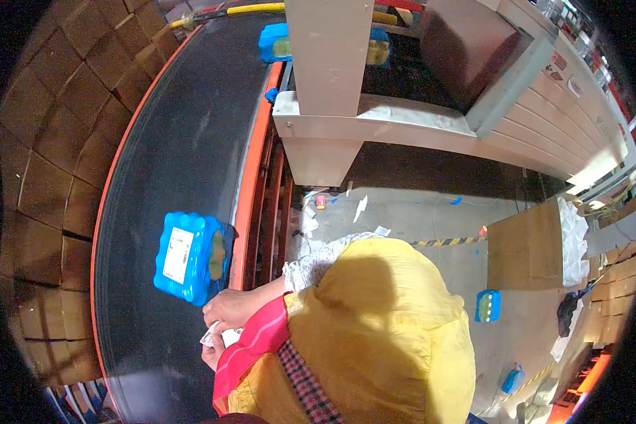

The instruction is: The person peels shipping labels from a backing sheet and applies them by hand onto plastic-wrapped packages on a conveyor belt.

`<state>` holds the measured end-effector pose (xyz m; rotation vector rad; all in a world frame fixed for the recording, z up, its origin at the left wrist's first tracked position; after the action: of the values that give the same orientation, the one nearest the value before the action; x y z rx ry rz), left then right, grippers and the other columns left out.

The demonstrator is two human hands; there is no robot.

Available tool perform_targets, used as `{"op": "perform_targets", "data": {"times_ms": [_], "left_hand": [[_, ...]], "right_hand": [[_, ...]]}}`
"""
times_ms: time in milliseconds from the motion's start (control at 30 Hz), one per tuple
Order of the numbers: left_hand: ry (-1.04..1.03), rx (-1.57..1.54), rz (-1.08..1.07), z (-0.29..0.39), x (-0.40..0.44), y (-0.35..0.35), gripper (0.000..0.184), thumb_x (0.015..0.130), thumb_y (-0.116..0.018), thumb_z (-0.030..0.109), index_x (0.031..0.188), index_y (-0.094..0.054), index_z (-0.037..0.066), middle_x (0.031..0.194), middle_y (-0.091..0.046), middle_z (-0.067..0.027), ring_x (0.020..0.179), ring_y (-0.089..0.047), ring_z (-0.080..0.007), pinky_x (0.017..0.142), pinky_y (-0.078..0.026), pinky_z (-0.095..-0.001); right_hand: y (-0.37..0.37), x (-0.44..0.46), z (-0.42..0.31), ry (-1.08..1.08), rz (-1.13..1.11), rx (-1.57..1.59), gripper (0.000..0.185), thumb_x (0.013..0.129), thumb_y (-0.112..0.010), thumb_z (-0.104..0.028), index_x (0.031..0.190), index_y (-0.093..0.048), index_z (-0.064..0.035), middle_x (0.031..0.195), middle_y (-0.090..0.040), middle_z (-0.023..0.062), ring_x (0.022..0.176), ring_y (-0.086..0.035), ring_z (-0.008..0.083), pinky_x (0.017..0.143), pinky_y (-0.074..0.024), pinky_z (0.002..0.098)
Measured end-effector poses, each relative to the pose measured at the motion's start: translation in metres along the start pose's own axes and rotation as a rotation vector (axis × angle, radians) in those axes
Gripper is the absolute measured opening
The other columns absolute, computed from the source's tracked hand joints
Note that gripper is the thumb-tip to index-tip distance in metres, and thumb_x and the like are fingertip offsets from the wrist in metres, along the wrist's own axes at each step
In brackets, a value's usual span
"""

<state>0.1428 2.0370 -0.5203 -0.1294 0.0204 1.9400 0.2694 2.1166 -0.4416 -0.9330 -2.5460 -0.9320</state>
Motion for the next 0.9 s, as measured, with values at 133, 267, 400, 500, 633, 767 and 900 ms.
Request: {"op": "perform_targets", "data": {"times_ms": [133,267,400,500,633,767,900], "left_hand": [[-0.202,0.379,0.037,0.012,-0.006,0.015,0.028,0.091,-0.056,0.022,0.095,-0.062,-0.005,0.082,-0.063,-0.0064,0.074,-0.056,-0.0112,0.064,-0.045,-0.0248],[-0.12,0.109,0.431,0.037,-0.023,0.051,0.051,0.093,-0.043,0.044,0.107,-0.059,-0.002,0.081,-0.06,-0.0093,0.072,-0.057,-0.0163,0.062,-0.045,-0.0259],[-0.02,-0.082,0.735,0.003,-0.041,0.134,0.042,0.092,-0.05,0.03,0.121,-0.051,-0.001,0.1,-0.06,-0.0157,0.085,-0.059,-0.0219,0.07,-0.047,-0.0313],[-0.035,-0.189,0.81,0.026,-0.062,0.15,0.039,0.093,-0.049,0.014,0.129,-0.044,0.001,0.115,-0.055,-0.0188,0.1,-0.056,-0.0266,0.085,-0.045,-0.0375],[-0.07,-0.154,0.904,0.026,-0.075,0.169,0.046,0.089,-0.05,0.004,0.134,-0.04,0.005,0.116,-0.054,-0.0173,0.093,-0.055,-0.0203,0.078,-0.045,-0.0315],[0.027,0.111,0.881,0.043,-0.074,0.144,0.053,0.086,-0.049,-0.004,0.137,-0.038,0.006,0.116,-0.054,-0.0158,0.071,-0.05,-0.008,0.058,-0.041,-0.0203],[-0.069,0.226,0.82,0.046,-0.064,0.119,0.036,0.09,-0.051,0.006,0.126,-0.052,0.002,0.108,-0.061,-0.0153,0.081,-0.055,-0.0111,0.069,-0.045,-0.023]], "right_hand": [[0.009,0.002,-0.013,0.156,0.098,-0.038,0.012,0.073,-0.067,-0.012,0.084,-0.066,-0.0063,0.084,-0.058,0.0068,0.084,-0.057,0.0249,0.068,-0.0471,0.0374],[0.044,0.002,-0.031,0.303,0.351,0.022,0.014,0.073,-0.068,-0.009,0.087,-0.067,-0.0057,0.095,-0.061,0.0071,0.089,-0.057,0.0262,0.077,-0.0475,0.0372],[0.089,-0.004,-0.001,-0.104,0.58,0.347,0.011,0.083,-0.061,-0.008,0.09,-0.067,-0.0011,0.087,-0.064,0.0081,0.082,-0.061,0.0175,0.072,-0.0488,0.0281],[0.113,-0.017,0.033,-0.324,0.778,0.333,0.012,0.086,-0.059,-0.008,0.091,-0.065,0.0016,0.085,-0.064,0.0083,0.078,-0.061,0.0117,0.068,-0.0484,0.0243],[0.108,-0.025,0.053,-0.356,0.773,0.499,0.018,0.089,-0.053,-0.006,0.101,-0.059,0.0056,0.088,-0.062,0.0058,0.081,-0.058,0.0078,0.07,-0.0488,0.022],[0.085,-0.024,0.055,-0.51,0.64,0.457,0.019,0.089,-0.052,-0.005,0.104,-0.058,0.005,0.09,-0.063,0.007,0.084,-0.058,0.0085,0.073,-0.0489,0.0234],[0.074,-0.013,0.052,-0.446,0.624,0.534,0.02,0.088,-0.051,-0.005,0.104,-0.058,0.0051,0.09,-0.063,0.0079,0.085,-0.059,0.0102,0.073,-0.049,0.0255]]}}
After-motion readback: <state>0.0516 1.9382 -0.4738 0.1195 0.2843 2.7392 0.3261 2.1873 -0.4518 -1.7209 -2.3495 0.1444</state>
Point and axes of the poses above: each hand's wrist, its own x-axis towards the middle knuckle, its own y-axis out of the back of the hand, z = x × y, the point moved 8 cm from there along x, towards the middle knuckle
